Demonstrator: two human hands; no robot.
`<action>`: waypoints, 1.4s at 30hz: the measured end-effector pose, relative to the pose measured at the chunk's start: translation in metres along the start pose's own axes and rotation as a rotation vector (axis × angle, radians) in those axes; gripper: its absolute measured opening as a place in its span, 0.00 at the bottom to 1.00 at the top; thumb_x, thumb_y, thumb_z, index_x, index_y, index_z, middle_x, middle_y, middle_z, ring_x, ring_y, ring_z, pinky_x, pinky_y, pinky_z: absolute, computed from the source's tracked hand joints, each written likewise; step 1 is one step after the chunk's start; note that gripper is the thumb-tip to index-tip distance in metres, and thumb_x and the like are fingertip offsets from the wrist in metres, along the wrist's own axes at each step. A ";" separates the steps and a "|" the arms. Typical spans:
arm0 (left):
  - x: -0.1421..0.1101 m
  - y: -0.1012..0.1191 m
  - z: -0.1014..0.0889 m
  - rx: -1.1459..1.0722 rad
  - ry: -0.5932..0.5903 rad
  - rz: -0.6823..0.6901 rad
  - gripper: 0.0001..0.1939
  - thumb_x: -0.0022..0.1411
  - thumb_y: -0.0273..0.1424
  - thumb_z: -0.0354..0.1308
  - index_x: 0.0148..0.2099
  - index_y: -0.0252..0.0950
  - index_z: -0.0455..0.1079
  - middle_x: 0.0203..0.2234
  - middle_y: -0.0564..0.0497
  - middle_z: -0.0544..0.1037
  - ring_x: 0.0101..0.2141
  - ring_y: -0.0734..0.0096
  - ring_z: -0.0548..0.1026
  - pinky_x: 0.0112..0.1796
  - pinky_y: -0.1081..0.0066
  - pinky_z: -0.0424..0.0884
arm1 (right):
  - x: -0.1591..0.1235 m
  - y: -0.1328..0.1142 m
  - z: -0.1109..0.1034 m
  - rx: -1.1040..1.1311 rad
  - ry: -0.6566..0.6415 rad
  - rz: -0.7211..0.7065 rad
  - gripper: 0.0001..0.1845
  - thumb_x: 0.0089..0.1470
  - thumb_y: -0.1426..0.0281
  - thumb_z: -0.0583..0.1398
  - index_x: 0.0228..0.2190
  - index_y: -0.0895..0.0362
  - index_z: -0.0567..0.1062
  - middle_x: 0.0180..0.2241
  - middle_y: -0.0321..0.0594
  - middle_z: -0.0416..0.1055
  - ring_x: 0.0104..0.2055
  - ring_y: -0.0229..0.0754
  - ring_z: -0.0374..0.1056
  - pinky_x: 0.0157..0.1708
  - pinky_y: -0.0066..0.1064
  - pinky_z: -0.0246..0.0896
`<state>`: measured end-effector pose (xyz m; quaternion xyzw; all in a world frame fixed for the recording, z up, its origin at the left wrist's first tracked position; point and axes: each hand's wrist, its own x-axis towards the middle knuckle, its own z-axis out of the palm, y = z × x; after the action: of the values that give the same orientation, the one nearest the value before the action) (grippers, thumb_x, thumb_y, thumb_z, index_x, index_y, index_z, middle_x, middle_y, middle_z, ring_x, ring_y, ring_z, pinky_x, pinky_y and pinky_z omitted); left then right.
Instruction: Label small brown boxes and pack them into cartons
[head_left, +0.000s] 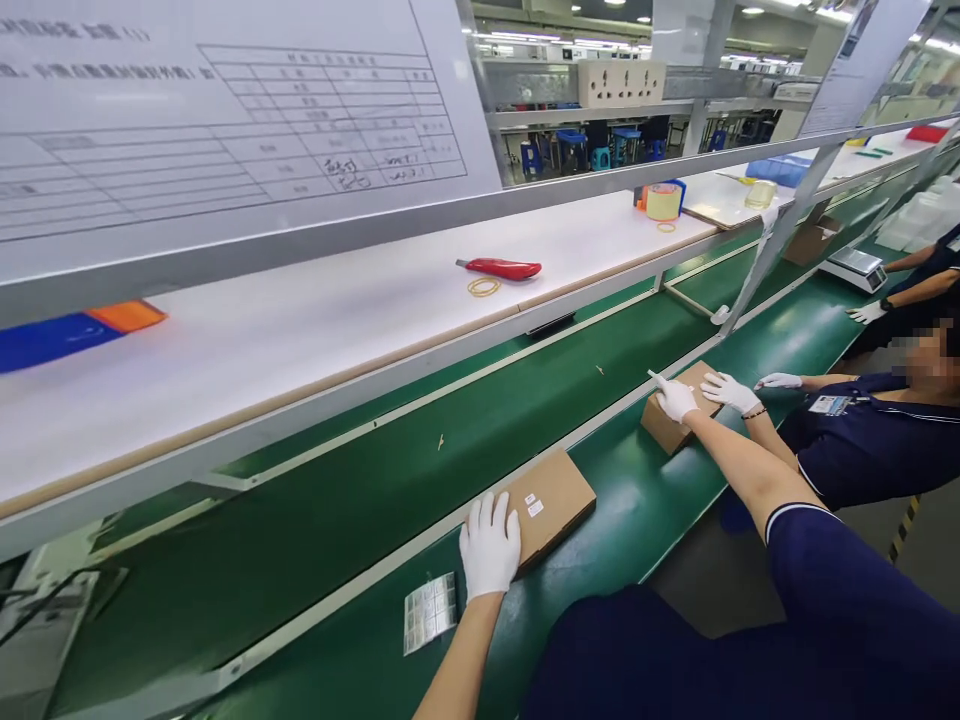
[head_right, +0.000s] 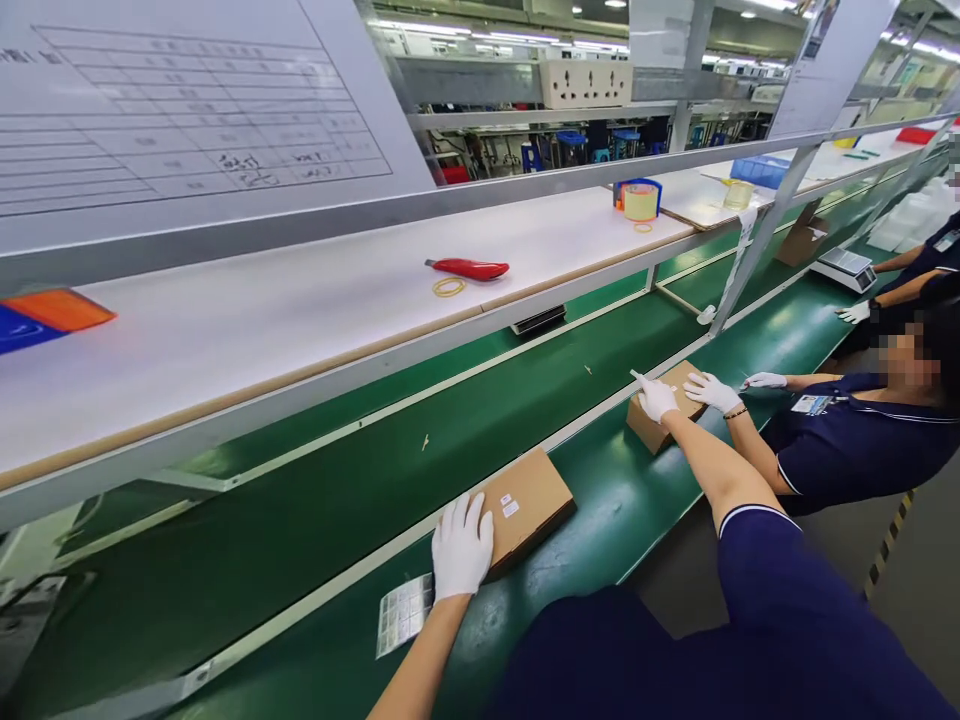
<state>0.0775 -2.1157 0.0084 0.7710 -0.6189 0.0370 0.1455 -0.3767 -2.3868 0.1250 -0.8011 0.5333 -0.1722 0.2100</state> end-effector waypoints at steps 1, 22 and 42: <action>0.000 0.000 0.000 -0.004 -0.006 -0.004 0.25 0.74 0.36 0.44 0.64 0.33 0.71 0.64 0.37 0.69 0.65 0.44 0.62 0.62 0.47 0.61 | -0.002 0.011 -0.006 -0.014 -0.009 -0.012 0.16 0.63 0.73 0.52 0.35 0.57 0.79 0.38 0.50 0.78 0.54 0.49 0.67 0.64 0.53 0.51; -0.019 0.006 -0.008 -0.329 -0.118 -0.219 0.27 0.70 0.39 0.53 0.69 0.41 0.65 0.71 0.43 0.59 0.72 0.46 0.48 0.67 0.45 0.52 | -0.043 0.026 0.100 -0.183 0.011 0.258 0.54 0.49 0.44 0.63 0.68 0.60 0.55 0.48 0.56 0.73 0.50 0.59 0.66 0.48 0.46 0.60; -0.116 0.067 0.012 -1.258 -0.165 -1.085 0.51 0.66 0.52 0.59 0.77 0.39 0.34 0.71 0.35 0.57 0.69 0.55 0.59 0.66 0.55 0.60 | -0.173 -0.131 0.220 0.007 0.040 0.301 0.42 0.61 0.47 0.53 0.65 0.62 0.61 0.43 0.53 0.73 0.47 0.57 0.66 0.49 0.48 0.63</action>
<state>-0.0158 -2.0226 -0.0188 0.7374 -0.0754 -0.4472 0.5007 -0.2286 -2.1477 -0.0036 -0.7079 0.6507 -0.1565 0.2255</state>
